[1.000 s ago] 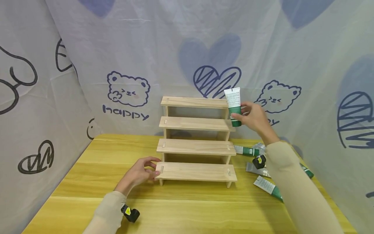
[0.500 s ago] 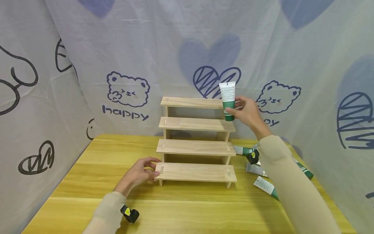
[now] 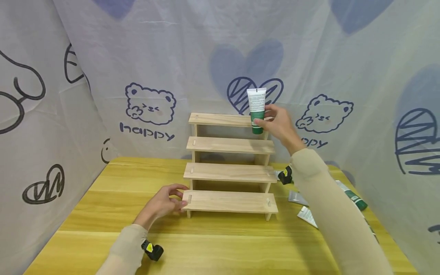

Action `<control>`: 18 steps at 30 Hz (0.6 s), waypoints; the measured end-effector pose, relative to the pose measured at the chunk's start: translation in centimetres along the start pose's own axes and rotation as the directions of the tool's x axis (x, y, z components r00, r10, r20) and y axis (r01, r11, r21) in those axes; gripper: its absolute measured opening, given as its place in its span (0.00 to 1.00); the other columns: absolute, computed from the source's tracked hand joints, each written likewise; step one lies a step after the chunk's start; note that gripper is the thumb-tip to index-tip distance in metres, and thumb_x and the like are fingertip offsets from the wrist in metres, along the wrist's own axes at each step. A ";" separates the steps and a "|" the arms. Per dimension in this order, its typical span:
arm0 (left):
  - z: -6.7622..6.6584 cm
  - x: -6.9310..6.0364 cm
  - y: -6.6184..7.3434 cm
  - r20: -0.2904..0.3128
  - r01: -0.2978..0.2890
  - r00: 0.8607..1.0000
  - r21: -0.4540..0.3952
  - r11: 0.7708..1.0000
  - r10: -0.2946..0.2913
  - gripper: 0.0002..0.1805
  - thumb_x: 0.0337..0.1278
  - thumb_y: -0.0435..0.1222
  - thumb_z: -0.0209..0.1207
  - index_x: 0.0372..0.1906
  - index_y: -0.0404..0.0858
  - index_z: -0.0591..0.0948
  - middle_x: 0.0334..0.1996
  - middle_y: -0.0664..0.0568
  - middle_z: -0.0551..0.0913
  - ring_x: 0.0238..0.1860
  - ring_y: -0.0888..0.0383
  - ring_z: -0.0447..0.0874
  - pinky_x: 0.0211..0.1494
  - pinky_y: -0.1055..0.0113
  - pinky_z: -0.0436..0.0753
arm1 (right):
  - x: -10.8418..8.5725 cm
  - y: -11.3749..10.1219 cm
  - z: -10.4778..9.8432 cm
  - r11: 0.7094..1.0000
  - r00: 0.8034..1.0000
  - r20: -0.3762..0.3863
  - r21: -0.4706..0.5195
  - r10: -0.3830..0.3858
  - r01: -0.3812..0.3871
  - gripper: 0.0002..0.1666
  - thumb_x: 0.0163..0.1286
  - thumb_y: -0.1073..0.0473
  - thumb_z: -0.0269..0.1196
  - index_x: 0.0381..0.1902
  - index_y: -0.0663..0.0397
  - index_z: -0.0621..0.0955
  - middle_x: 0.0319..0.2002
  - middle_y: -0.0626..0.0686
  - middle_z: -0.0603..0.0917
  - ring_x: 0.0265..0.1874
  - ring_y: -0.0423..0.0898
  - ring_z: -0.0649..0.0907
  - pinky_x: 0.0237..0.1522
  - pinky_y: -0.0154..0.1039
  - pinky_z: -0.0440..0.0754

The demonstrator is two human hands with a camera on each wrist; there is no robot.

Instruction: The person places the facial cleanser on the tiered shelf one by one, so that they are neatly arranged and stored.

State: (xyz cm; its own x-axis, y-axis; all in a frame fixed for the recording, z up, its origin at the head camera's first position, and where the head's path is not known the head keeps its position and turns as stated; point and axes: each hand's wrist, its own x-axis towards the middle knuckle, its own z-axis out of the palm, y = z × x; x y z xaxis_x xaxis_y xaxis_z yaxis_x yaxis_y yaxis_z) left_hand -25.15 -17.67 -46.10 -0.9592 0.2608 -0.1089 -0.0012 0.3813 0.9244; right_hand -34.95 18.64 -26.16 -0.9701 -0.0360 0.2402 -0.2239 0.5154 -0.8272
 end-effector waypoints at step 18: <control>-0.1 0.0 0.0 0.008 0.011 1.000 -0.020 1.000 -0.011 0.28 0.64 0.26 0.65 0.68 0.34 0.74 0.50 0.38 0.79 0.33 0.54 0.90 0.43 0.57 0.92 | 2.8 -1.1 3.4 0.995 0.998 -0.038 0.092 -0.044 0.047 0.31 0.70 0.63 0.68 0.68 0.62 0.74 0.61 0.64 0.82 0.50 0.53 0.83 0.52 0.44 0.89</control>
State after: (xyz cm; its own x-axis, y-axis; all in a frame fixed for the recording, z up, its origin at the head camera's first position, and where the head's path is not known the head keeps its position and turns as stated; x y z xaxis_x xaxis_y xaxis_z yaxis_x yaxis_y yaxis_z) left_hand -25.16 -17.71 -46.06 -0.9568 0.2638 -0.1220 -0.0177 0.3661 0.9304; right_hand -37.71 15.05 -26.26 -0.9550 -0.0264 0.2954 -0.2774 0.4321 -0.8581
